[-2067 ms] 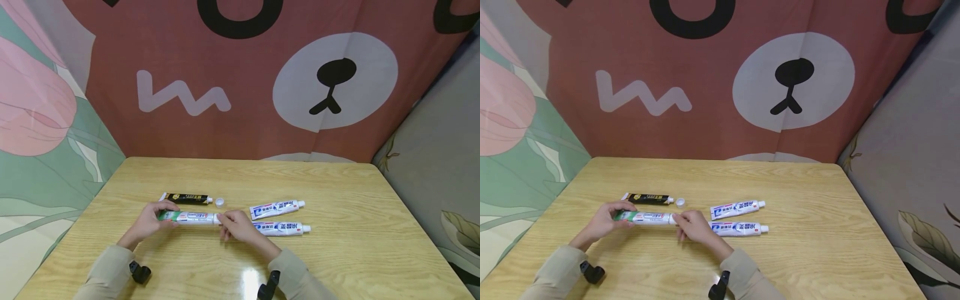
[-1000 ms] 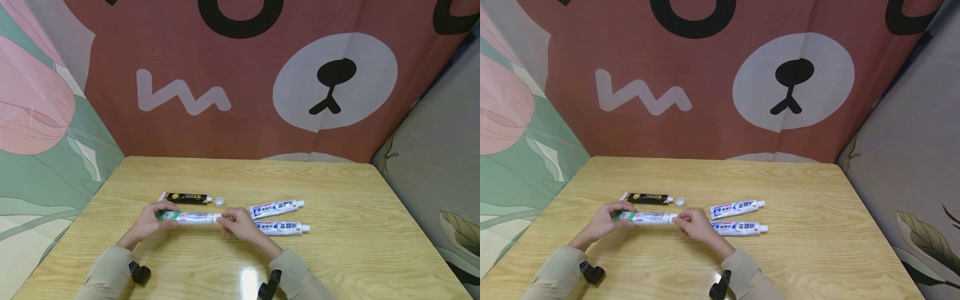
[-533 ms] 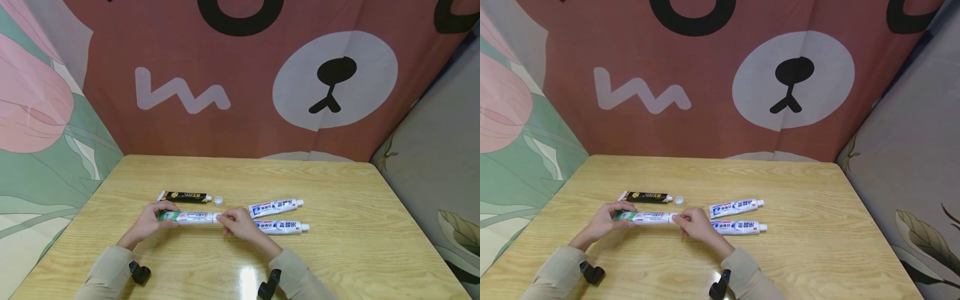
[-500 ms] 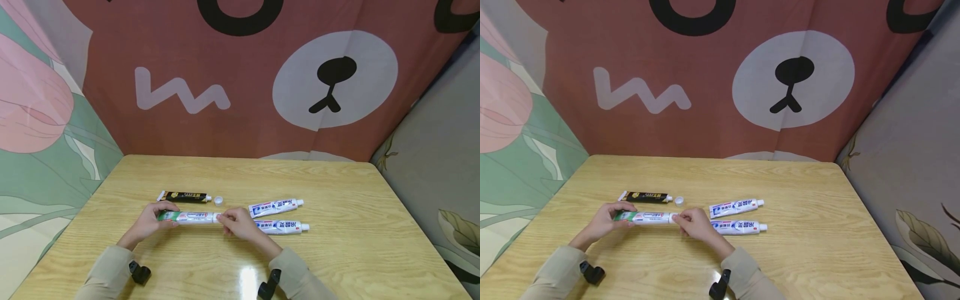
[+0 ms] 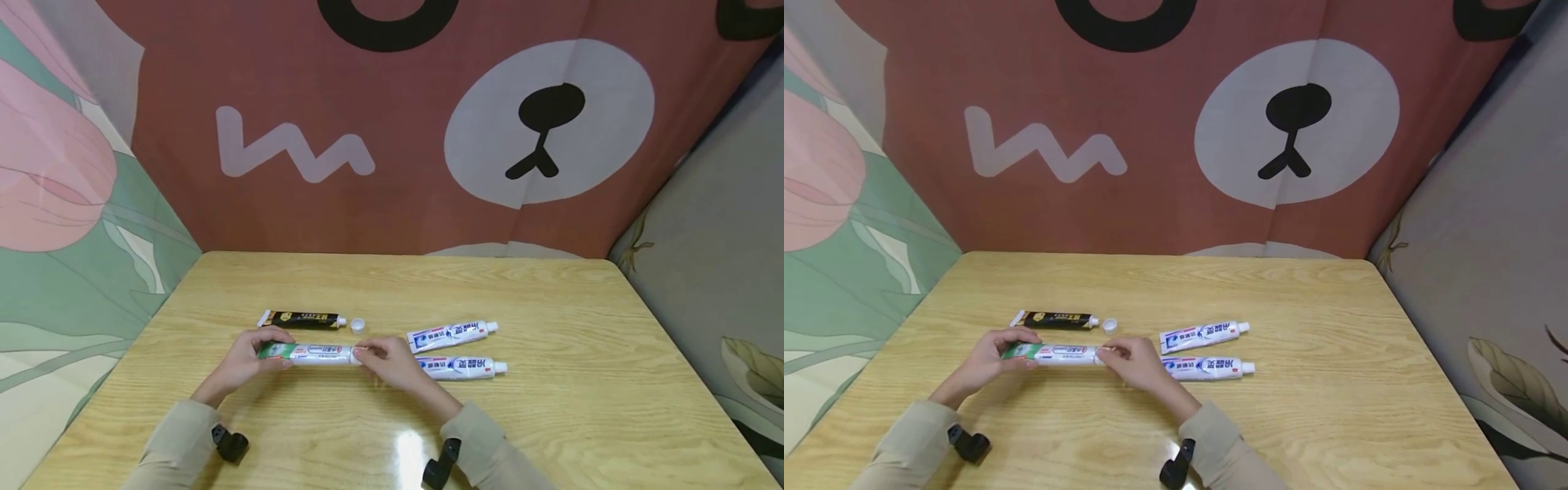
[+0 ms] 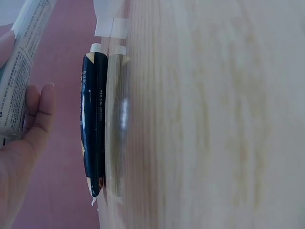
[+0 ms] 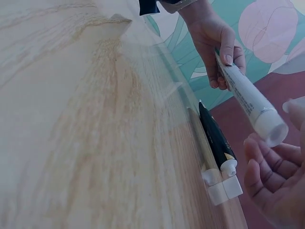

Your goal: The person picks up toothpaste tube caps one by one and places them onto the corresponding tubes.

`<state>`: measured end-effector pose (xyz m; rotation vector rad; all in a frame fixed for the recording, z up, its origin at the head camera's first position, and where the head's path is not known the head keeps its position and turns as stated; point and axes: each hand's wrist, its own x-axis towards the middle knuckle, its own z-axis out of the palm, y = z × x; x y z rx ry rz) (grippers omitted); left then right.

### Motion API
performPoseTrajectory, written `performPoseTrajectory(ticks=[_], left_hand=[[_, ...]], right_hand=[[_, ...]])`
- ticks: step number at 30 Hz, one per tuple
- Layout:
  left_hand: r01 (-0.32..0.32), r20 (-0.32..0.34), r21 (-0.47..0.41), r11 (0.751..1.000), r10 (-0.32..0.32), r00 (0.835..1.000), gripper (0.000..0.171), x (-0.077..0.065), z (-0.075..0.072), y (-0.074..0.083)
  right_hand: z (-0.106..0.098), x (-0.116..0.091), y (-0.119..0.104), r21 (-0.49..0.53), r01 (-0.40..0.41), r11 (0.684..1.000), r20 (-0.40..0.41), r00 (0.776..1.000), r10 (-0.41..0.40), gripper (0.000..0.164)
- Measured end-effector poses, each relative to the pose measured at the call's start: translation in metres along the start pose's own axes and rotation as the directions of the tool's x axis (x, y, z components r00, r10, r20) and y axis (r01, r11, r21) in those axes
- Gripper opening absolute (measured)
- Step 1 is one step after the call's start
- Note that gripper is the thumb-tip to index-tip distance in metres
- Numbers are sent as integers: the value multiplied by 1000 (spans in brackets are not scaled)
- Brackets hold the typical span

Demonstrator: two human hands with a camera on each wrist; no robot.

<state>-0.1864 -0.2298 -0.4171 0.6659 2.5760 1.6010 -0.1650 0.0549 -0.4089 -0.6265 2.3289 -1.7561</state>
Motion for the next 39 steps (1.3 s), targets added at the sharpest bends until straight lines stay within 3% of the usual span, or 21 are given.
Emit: performPoseTrajectory(ticks=[5, 9, 13, 20, 25, 30, 36, 39], left_hand=[[-7, -1, 3, 1000, 7, 1000, 29, -1, 0, 1], [-10, 2, 21, 1000, 10, 1000, 30, 0, 0, 1], [-8, 2, 24, 1000, 8, 1000, 31, 0, 0, 3], [-12, 4, 11, 1000, 12, 1000, 32, 0, 0, 5], [-28, -1, 9, 1000, 28, 1000, 31, -2, 0, 4], [-29, -5, -1, 1000, 29, 1000, 30, -2, 0, 1], [-24, -9, 21, 999, 25, 1000, 31, 0, 2, -3], [-31, -7, 15, 999, 32, 999, 31, 0, 2, 0]], right_hand=[[-3, -5, -17, 20, -18, 1000, 8, 1000, 18, 34], [-3, -7, -21, 10, -22, 1000, -11, 1000, 22, 24], [-3, -8, -22, -4, -23, 1000, 1, 1000, 23, 12], [-2, -8, -24, -33, -40, 999, 25, 999, 41, 25], [-3, -9, -22, -23, -34, 999, 26, 999, 34, 19], [-3, -8, -19, 9, -14, 1000, 22, 1000, 14, 36], [-2, -7, -17, 36, -29, 999, 18, 999, 28, 17], [-1, -7, -17, 30, -34, 999, 15, 999, 34, 24]])
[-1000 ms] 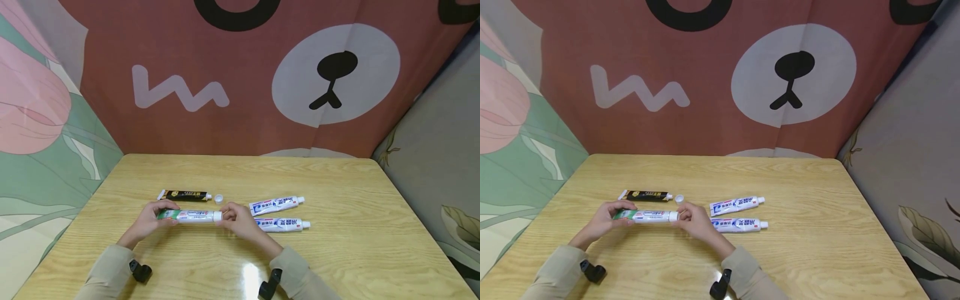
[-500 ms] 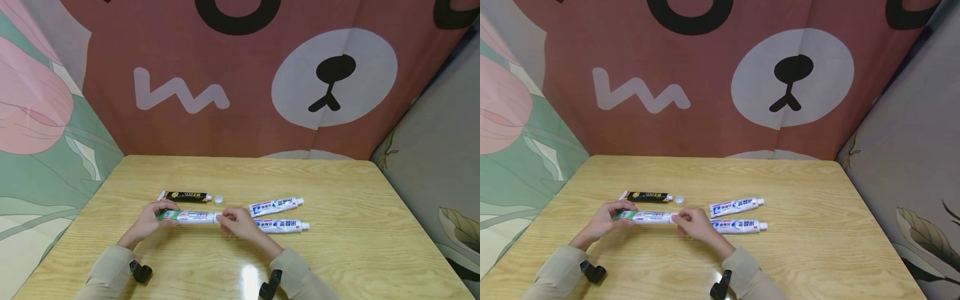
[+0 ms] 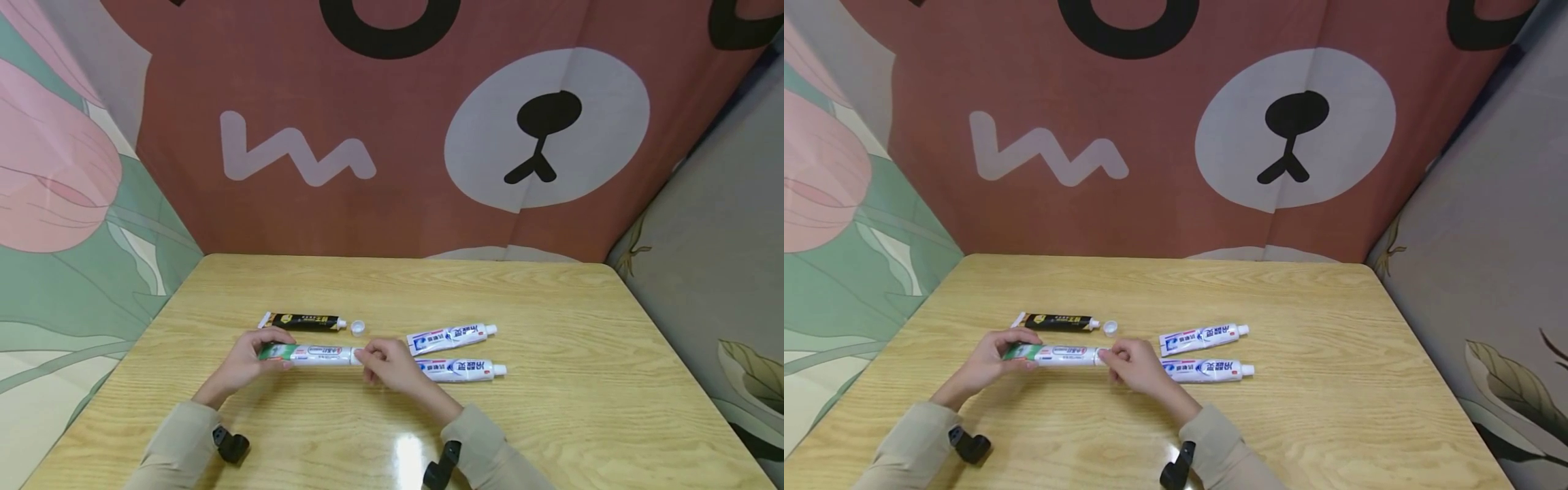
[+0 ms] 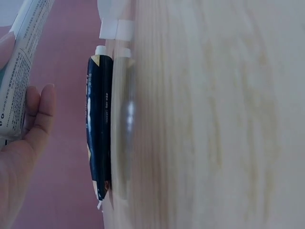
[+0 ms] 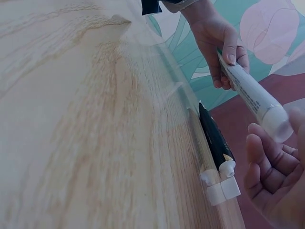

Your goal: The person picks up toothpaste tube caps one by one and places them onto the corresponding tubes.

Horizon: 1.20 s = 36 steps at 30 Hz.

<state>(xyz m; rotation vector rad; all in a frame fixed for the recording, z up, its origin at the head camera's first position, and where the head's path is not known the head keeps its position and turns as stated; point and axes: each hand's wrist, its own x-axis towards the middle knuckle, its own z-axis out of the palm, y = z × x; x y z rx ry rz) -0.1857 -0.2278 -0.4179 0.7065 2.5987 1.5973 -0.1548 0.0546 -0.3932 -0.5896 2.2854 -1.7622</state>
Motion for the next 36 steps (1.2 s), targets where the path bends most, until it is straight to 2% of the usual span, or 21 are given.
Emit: performPoseTrajectory(ticks=[3, 7, 12, 15, 21, 25, 32, 36], left_hand=[[-8, 4, -15, 1000, 8, 1000, 31, 0, 0, 5], [-10, 7, -24, 1000, 10, 1000, 30, 0, 0, 9], [-15, 2, -30, 999, 15, 1000, 30, 0, 1, 7], [-21, -1, -29, 999, 21, 1000, 30, 0, 1, 5], [-14, 4, -27, 1000, 14, 1000, 30, 1, 1, 6], [4, 2, -25, 1000, -4, 1000, 30, 1, 1, 7], [18, 9, -4, 1000, -18, 1000, 29, 3, 2, 10], [14, 4, -12, 1000, -14, 1000, 29, 4, 2, 10]], right_hand=[[0, 0, 0, -8, 2, 1000, -3, 1000, -2, 34], [-2, 2, 5, -13, 4, 1000, 4, 1000, -4, 36], [-10, 2, 7, 6, -3, 1000, -4, 1000, 3, 23], [-13, 0, 0, 19, -4, 1000, 15, 1000, 4, 28], [-12, 0, -3, -42, 28, 999, 25, 999, -27, 24], [-11, 0, -2, -75, 32, 997, 27, 999, -30, 12], [-11, -2, -3, -74, 11, 997, 74, 997, -5, 36], [-11, -1, -1, -59, 9, 998, 42, 999, -6, 27]])
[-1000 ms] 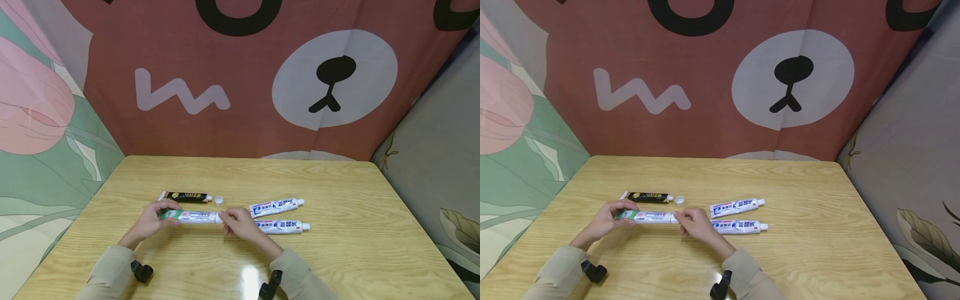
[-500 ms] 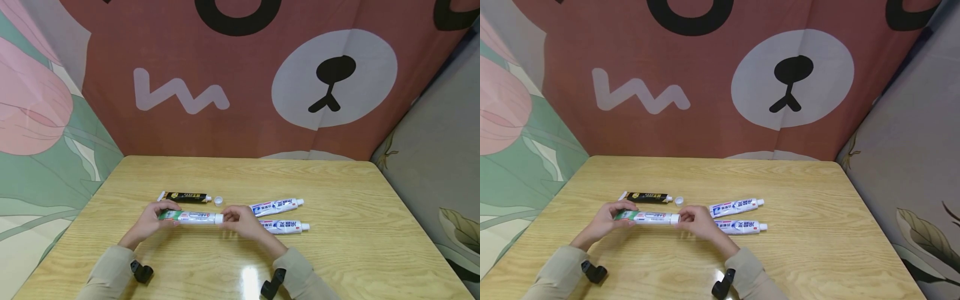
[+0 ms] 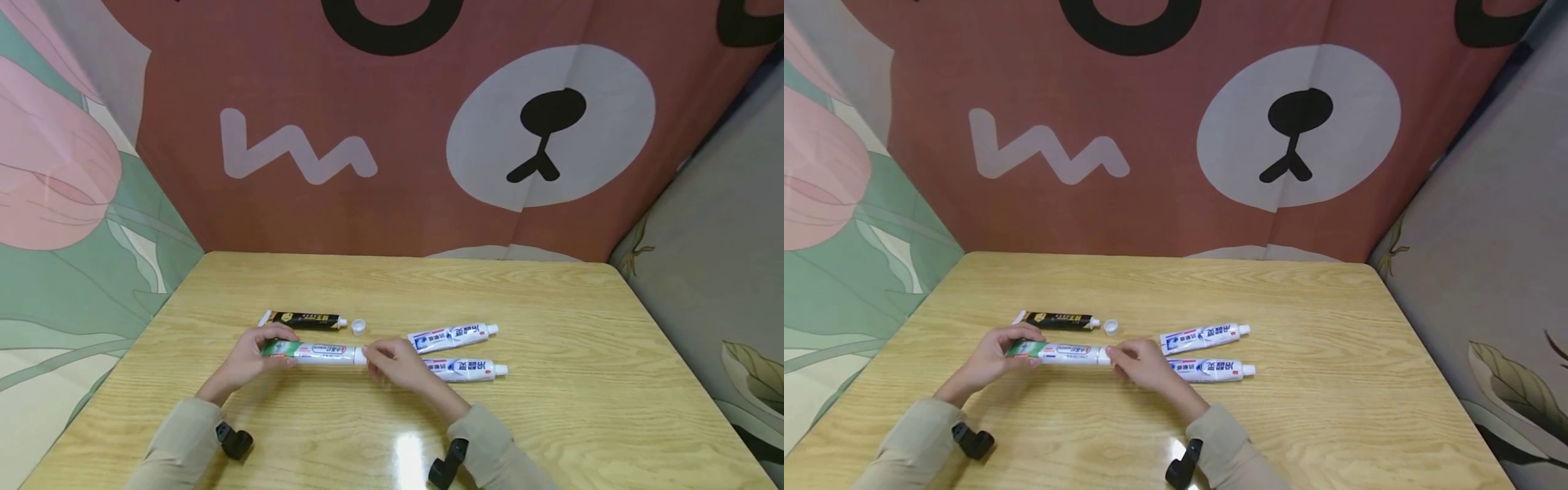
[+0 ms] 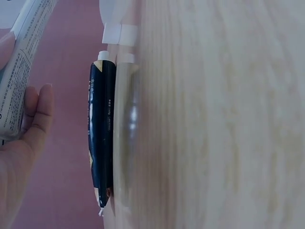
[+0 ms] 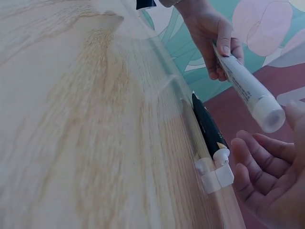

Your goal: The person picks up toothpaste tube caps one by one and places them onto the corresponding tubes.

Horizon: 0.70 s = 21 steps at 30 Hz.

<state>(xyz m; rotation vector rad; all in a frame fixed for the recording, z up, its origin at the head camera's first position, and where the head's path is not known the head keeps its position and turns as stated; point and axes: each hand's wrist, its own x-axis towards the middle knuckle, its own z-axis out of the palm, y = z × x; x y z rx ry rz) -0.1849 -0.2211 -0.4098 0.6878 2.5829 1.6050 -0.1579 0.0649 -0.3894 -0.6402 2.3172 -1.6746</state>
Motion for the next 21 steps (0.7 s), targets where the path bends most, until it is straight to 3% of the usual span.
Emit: performPoseTrajectory(ticks=[2, 5, 14, 21], left_hand=[[-3, -1, -6, 1000, 3, 1000, 30, 0, 1, -1], [-5, -1, -10, 1000, 5, 1000, 30, 0, 1, -3], [-11, -4, 15, 1000, 11, 1000, 29, 1, 1, -7], [-11, -5, 39, 999, 12, 1000, 30, 1, 2, -5]], right_hand=[[-1, 0, 1, 18, -2, 1000, -15, 1000, 2, 20], [-2, 0, 3, 49, -10, 999, -14, 1000, 10, 25], [-1, 0, 1, -4, -2, 1000, -29, 1000, 2, 23], [0, 0, 0, 13, -3, 1000, -12, 1000, 3, 15]])
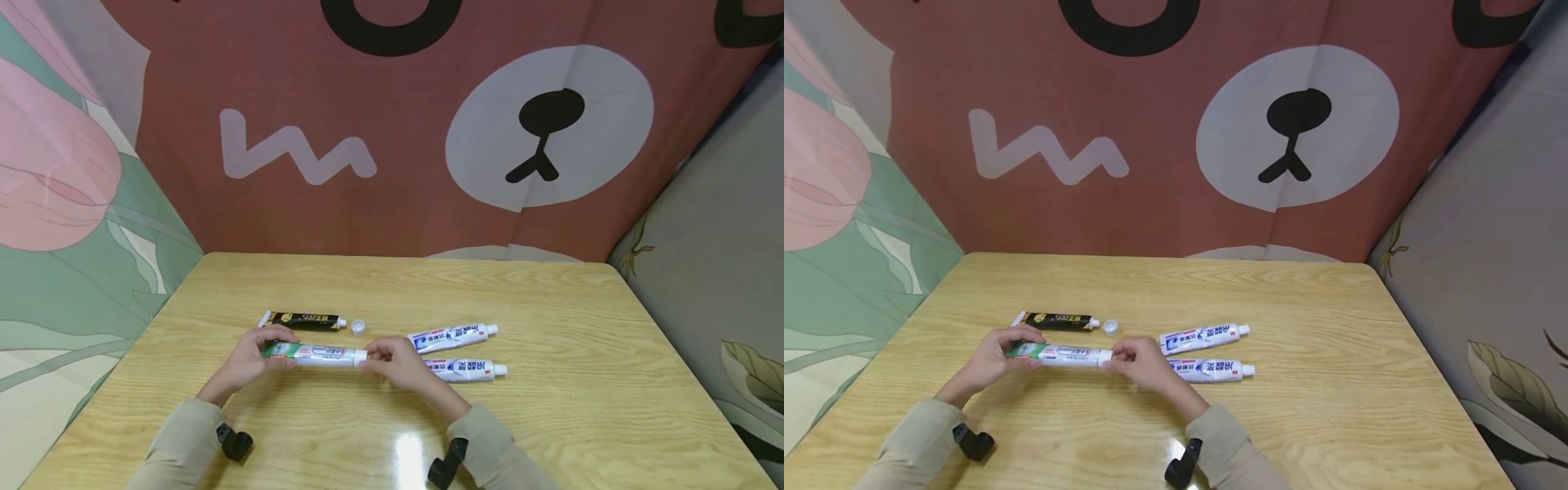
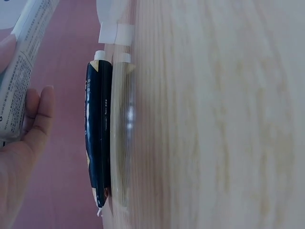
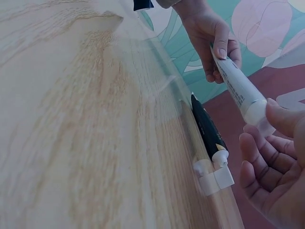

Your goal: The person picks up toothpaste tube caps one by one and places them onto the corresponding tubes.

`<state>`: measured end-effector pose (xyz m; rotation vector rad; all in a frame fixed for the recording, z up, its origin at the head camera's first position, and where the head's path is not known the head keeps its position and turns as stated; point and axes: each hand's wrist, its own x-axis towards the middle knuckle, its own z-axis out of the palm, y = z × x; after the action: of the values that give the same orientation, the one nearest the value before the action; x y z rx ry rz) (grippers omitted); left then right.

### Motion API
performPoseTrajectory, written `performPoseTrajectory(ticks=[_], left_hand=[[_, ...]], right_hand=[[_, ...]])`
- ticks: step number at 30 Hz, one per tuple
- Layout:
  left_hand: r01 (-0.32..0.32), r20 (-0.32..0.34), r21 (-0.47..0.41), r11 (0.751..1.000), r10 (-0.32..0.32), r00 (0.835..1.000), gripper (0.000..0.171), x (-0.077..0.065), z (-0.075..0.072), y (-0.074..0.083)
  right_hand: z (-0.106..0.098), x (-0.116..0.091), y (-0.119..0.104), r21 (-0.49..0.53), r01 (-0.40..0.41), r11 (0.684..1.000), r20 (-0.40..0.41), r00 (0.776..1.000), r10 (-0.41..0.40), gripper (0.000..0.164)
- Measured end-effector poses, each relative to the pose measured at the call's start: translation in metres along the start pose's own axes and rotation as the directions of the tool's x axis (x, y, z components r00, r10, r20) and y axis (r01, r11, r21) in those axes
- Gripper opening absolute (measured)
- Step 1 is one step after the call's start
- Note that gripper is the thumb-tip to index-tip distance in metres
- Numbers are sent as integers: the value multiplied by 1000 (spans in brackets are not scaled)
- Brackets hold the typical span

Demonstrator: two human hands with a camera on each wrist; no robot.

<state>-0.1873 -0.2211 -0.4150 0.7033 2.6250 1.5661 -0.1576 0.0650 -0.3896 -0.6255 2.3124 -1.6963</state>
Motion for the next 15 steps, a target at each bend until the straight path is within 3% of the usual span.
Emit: performPoseTrajectory(ticks=[6, 15], left_hand=[[50, 18, -14, 999, -50, 999, 31, 1, 3, 3], [58, 16, -20, 998, -58, 998, 32, 2, 4, 4]], right_hand=[[1, 1, 5, -3, 4, 1000, 17, 1000, -4, 12], [7, 11, 37, -21, 3, 1000, -7, 1000, -3, 15]])
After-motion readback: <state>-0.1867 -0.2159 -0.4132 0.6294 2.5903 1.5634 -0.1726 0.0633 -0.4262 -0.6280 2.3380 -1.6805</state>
